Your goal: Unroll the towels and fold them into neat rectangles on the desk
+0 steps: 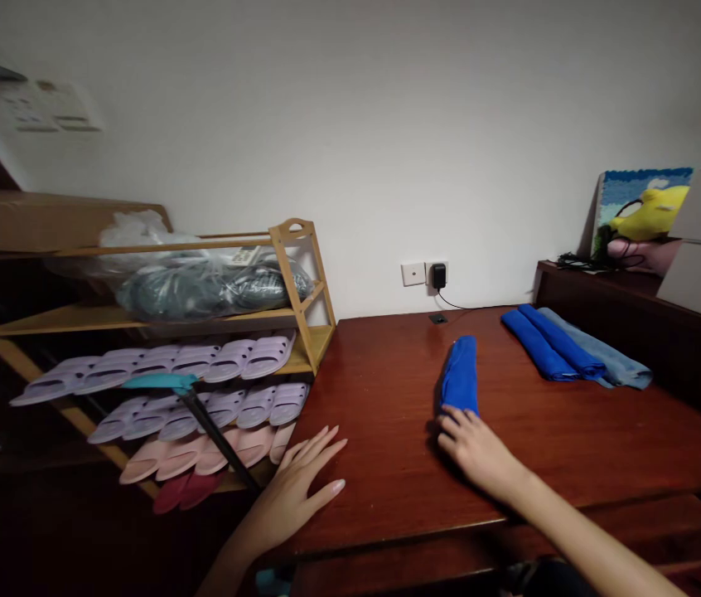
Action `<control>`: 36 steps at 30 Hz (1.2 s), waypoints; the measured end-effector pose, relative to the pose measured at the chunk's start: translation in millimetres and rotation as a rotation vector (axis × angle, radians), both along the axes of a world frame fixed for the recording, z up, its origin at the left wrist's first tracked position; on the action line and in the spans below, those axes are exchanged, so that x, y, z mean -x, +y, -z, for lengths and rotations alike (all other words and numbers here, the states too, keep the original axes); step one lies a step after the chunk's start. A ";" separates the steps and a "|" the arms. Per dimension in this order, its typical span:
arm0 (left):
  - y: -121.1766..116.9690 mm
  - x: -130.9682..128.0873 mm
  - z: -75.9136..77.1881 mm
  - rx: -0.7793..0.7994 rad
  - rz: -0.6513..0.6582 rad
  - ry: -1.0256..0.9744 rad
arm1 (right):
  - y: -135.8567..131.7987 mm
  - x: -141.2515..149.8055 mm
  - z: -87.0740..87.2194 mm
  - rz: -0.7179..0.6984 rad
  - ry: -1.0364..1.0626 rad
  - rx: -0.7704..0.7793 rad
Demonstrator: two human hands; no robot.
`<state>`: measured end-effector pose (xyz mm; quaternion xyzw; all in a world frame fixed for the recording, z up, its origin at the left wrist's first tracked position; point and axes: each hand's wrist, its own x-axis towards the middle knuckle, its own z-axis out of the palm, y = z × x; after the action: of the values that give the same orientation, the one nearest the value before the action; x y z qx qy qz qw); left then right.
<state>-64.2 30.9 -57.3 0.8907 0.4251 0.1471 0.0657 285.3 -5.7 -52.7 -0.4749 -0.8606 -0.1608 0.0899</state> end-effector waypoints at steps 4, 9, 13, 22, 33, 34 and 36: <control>-2.9 -0.2 -2.1 -0.036 -0.011 -0.037 | -60.8 46.7 -29.9 -0.212 0.082 0.151; -23.6 -7.8 -19.7 -0.089 -0.004 -0.142 | -91.1 52.9 -54.2 -0.325 0.247 0.268; -57.8 -31.3 -37.0 -0.071 0.079 -0.151 | -89.0 56.1 -35.2 -0.169 0.314 0.236; -71.5 -57.4 -14.1 -0.016 0.190 -0.008 | -97.1 48.2 7.5 0.061 0.387 -0.007; -67.4 -64.4 -19.1 -0.191 0.045 -0.042 | -121.9 22.9 12.1 0.168 0.588 -0.303; -65.4 -67.2 -18.2 -0.210 0.011 -0.054 | -120.7 30.6 5.1 0.112 0.521 -0.276; -60.7 -70.4 -15.5 -0.218 0.001 -0.056 | -113.5 42.9 -3.9 0.034 0.382 -0.199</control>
<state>6.2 -29.8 -41.8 0.8883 0.4042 0.2173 -0.0196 242.4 -119.3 -48.8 -0.5000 -0.7996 -0.1536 0.2950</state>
